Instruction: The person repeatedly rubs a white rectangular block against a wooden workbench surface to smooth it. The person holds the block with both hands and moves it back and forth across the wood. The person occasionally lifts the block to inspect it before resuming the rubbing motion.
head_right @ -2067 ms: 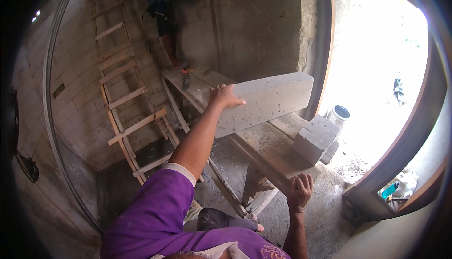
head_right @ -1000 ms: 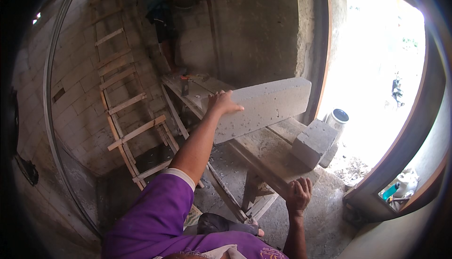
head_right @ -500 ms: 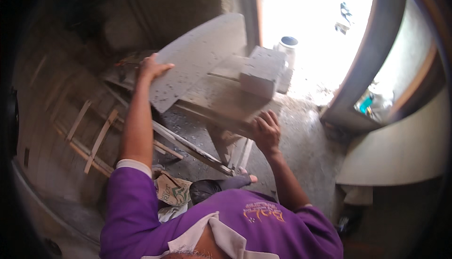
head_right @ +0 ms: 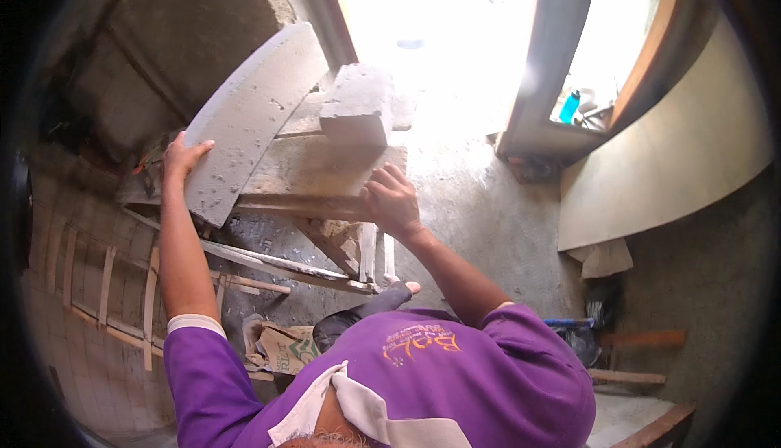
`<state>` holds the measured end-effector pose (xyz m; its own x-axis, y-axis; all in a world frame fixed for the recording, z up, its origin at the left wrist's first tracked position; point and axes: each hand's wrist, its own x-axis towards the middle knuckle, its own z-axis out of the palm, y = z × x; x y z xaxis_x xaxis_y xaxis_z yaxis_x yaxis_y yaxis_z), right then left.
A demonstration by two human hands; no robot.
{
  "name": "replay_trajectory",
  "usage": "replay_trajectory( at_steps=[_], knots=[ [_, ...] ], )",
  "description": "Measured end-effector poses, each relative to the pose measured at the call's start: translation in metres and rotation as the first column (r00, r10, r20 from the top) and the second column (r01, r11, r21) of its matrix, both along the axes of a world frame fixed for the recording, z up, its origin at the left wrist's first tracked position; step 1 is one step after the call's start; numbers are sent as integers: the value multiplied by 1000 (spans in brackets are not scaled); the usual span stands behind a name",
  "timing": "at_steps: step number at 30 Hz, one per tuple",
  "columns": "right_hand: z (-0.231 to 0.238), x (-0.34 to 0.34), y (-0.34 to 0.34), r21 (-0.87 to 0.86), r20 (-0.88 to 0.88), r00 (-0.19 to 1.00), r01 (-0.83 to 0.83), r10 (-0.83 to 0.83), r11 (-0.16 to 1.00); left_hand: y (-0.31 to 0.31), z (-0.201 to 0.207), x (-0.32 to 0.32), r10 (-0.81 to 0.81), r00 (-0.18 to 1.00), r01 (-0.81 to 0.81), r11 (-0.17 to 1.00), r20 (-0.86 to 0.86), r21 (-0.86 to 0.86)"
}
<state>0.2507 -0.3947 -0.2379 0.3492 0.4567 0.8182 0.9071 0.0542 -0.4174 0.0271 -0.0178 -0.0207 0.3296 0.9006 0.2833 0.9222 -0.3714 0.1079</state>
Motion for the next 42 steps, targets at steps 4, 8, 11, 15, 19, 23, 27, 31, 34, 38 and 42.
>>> replay_trajectory(
  at_steps=[4,8,11,15,19,23,27,31,34,38,42],
  knots=[
    [4,-4,-3,0,-65,998,17,-17,1000,-23,13,1,-57,998,57,998,12,-4],
    [-13,4,-7,-30,-77,994,79,-81,996,-34,15,24,-13,1000,13,999,6,-35],
    [-12,6,-10,-88,-86,994,66,-74,994,-45,18,22,21,1000,-21,999,17,-43],
    [-11,4,-5,-74,-80,995,51,-56,996,-42,15,11,44,998,-42,998,41,-37],
    [-14,3,-3,-42,-66,996,52,-55,998,-43,17,9,41,998,-38,997,44,-65],
    [-19,4,-3,-62,-80,995,58,-63,996,-41,17,8,27,999,-24,997,46,-73],
    [-16,1,-2,-54,-99,993,58,-63,997,-40,16,7,32,998,-28,996,47,-81],
    [-16,2,-2,-43,-100,994,34,-38,998,-40,14,8,34,999,-31,997,36,-67],
    [-11,2,-4,-49,-89,996,28,-33,998,-39,15,8,34,999,-32,998,27,-63],
    [-11,2,-5,-42,-87,996,34,-38,999,-40,15,9,36,999,-35,998,28,-58],
    [-16,3,-4,-54,-89,995,50,-54,997,-38,14,9,37,998,-35,998,40,-56]
  ],
)
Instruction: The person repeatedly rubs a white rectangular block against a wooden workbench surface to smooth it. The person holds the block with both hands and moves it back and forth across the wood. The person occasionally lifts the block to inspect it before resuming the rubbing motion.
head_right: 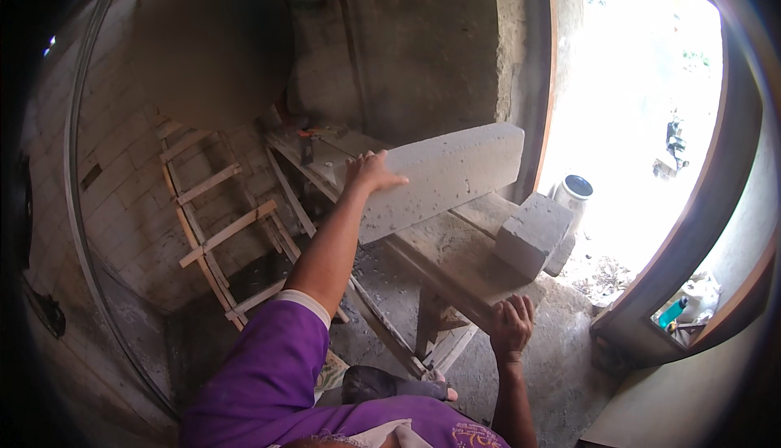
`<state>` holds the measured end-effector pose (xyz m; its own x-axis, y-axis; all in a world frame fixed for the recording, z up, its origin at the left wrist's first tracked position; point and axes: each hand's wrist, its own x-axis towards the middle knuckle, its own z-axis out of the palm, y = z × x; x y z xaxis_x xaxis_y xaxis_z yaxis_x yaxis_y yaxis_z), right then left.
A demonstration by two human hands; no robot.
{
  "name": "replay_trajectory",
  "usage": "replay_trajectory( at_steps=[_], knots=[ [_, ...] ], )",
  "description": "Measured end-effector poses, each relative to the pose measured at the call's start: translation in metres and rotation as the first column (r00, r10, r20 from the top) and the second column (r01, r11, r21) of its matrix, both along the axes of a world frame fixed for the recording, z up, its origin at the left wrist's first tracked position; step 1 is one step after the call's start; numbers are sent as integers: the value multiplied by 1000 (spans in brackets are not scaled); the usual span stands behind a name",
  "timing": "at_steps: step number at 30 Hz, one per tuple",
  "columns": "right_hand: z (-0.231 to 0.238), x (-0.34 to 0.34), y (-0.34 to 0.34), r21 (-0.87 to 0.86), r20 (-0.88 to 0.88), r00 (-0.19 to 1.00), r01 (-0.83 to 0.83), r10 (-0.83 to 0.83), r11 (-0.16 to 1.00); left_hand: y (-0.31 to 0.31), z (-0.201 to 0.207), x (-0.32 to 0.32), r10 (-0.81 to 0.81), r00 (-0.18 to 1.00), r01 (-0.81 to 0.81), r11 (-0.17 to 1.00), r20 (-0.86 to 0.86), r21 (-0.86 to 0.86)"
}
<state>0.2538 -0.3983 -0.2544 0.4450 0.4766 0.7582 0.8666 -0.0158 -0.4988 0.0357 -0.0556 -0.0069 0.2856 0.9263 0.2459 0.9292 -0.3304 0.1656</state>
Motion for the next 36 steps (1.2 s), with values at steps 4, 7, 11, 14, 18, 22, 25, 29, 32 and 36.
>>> replay_trajectory(
  at_steps=[4,7,11,14,18,22,25,29,32,36],
  knots=[
    [-1,-1,0,-14,-6,1000,16,-16,1000,-1,1,-1,-7,1000,7,1000,-1,-6],
    [-2,1,0,-15,-12,1000,6,-7,1000,-1,0,-1,-12,1000,12,1000,6,-1],
    [-1,0,1,-3,14,1000,21,-21,1000,-1,2,0,-5,1000,5,1000,-1,-12],
    [0,-1,0,-4,15,1000,23,-23,1000,-4,3,0,4,1000,-4,1000,-23,-15],
    [-3,-1,-1,-7,6,1000,25,-25,1000,-6,5,1,1,1000,-2,1000,-24,-29],
    [-5,1,-1,-8,-4,1000,9,-9,1000,-2,4,2,10,999,-10,1000,-30,-27],
    [-6,2,0,-5,-18,1000,-4,4,1000,0,2,0,-3,1000,3,1000,-3,-19],
    [-2,0,0,-14,2,1000,6,-6,1000,0,1,1,-1,1000,1,1000,-26,-15],
    [0,0,1,-15,19,1000,6,-5,1000,0,1,-1,2,1000,-2,1000,-26,-10],
    [1,0,0,-15,23,1000,6,-6,1000,0,1,0,-6,1000,6,1000,-13,-5]
  ],
)
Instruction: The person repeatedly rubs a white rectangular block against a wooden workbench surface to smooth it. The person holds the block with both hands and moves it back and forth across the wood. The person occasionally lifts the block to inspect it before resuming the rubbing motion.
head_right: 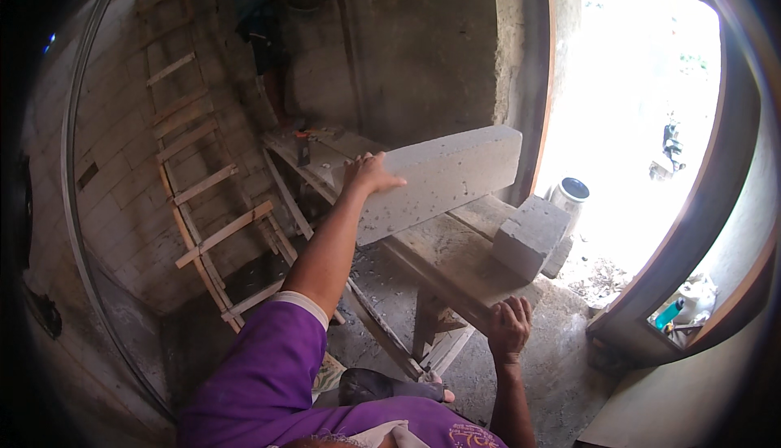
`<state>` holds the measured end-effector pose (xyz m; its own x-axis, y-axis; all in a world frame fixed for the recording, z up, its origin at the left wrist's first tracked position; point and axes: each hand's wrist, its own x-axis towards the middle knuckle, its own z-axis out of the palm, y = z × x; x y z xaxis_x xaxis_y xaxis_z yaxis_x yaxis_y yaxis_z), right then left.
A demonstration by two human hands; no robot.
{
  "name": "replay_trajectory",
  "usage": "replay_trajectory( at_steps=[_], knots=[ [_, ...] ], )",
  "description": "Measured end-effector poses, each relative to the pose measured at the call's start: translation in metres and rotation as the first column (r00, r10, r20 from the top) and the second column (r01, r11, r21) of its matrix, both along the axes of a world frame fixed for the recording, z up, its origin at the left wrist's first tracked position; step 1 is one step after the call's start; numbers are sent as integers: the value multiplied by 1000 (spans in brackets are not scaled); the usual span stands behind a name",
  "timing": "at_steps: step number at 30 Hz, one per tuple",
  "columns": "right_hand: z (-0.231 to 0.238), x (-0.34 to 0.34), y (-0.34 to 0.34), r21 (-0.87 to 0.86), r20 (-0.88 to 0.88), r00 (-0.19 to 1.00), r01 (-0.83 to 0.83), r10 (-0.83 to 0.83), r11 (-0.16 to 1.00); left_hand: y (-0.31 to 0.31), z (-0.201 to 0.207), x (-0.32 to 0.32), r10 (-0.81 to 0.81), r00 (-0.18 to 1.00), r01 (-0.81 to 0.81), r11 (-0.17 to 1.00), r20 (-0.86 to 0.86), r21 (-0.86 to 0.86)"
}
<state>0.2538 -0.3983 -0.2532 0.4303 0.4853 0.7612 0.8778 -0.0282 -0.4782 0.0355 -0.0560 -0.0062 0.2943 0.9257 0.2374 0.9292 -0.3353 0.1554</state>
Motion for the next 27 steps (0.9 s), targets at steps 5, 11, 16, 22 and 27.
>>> replay_trajectory(
  at_steps=[5,11,16,22,27],
  knots=[
    [-3,0,0,10,-21,1000,0,0,1000,-3,2,0,-15,1000,16,1000,15,-17],
    [-5,0,0,3,-25,1000,5,-5,1000,0,1,-1,3,1000,-3,1000,5,-8],
    [3,-3,-1,23,-32,999,-20,21,1000,2,-1,-1,2,1000,-2,1000,10,-10],
    [0,-2,0,16,-26,1000,-11,12,1000,-3,3,0,12,1000,-12,1000,0,-26],
    [-4,0,0,0,-16,1000,10,-10,1000,-5,4,0,2,1000,-2,1000,5,-27]
  ],
)
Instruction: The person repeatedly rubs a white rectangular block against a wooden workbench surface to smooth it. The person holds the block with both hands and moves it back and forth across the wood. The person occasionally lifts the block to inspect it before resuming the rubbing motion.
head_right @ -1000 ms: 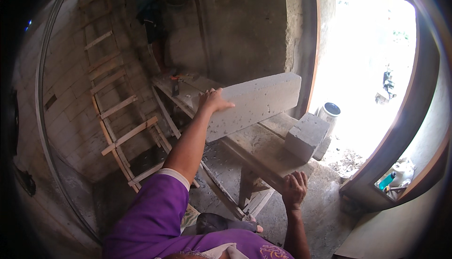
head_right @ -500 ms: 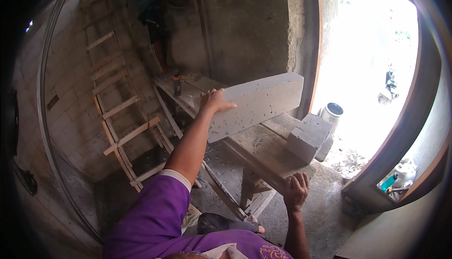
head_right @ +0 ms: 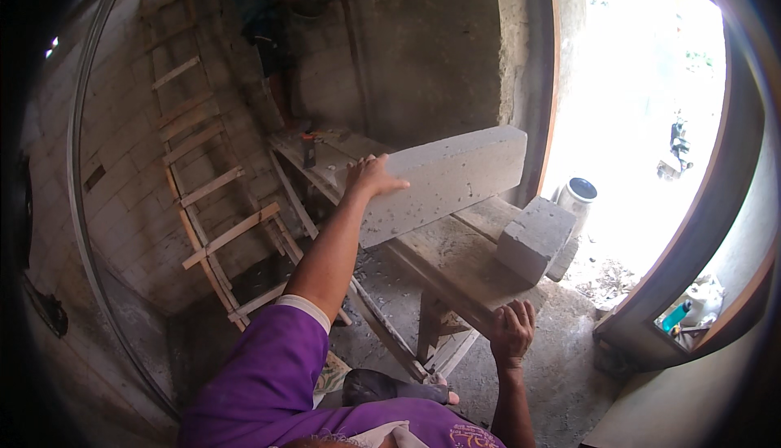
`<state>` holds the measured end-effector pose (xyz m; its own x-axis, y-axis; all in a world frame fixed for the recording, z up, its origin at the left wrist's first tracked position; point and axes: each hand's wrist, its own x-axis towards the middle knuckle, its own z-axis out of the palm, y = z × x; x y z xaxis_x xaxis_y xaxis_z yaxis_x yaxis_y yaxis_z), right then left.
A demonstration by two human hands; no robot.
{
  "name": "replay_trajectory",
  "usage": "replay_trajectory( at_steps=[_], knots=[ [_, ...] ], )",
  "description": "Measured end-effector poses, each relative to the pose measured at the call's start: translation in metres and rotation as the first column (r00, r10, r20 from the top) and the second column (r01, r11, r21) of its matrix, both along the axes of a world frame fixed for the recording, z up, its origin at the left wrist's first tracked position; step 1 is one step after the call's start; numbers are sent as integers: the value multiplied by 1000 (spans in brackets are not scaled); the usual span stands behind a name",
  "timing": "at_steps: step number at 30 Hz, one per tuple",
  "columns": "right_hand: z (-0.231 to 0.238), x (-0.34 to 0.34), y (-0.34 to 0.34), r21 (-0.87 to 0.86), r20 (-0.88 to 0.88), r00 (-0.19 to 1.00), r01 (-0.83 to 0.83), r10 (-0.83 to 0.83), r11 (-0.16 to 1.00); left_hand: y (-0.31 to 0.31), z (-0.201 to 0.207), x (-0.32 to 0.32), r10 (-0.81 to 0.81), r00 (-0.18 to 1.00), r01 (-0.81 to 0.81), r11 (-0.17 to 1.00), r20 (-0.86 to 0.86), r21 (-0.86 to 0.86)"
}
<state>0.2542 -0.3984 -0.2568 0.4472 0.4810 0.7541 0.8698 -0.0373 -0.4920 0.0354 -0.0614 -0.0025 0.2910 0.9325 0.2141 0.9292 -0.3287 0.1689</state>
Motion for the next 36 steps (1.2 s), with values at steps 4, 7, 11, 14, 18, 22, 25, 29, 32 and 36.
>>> replay_trajectory(
  at_steps=[4,7,11,14,18,22,25,29,32,36],
  knots=[
    [0,0,-1,-6,-8,1000,0,0,1000,0,0,1,8,1000,-8,1000,-8,1],
    [-2,1,0,-3,-19,1000,-18,18,1000,3,-4,1,10,1000,-10,999,-2,32],
    [0,0,-1,3,-25,1000,-18,19,1000,3,-4,2,9,1000,-9,999,-1,40],
    [2,-1,-2,1,-20,1000,-16,16,1000,0,-2,0,-5,1000,5,999,4,39],
    [3,-2,-1,5,-14,1000,-17,17,1000,-2,1,-1,19,1000,-20,1000,-23,-7],
    [3,-2,-1,2,-16,1000,-24,24,1000,0,-1,0,16,1000,-16,1000,-26,-7],
    [0,-1,0,3,-18,1000,-17,17,1000,0,1,1,26,999,-26,1000,-30,-7],
    [2,-1,1,-6,-19,1000,-15,15,1000,1,-3,-2,17,1000,-17,999,0,33],
    [6,5,0,0,13,999,-37,37,999,4,-6,3,3,1000,-4,998,16,62],
    [12,2,-2,23,38,999,-29,28,999,-1,-1,12,-11,1000,12,996,-10,86]
  ],
)
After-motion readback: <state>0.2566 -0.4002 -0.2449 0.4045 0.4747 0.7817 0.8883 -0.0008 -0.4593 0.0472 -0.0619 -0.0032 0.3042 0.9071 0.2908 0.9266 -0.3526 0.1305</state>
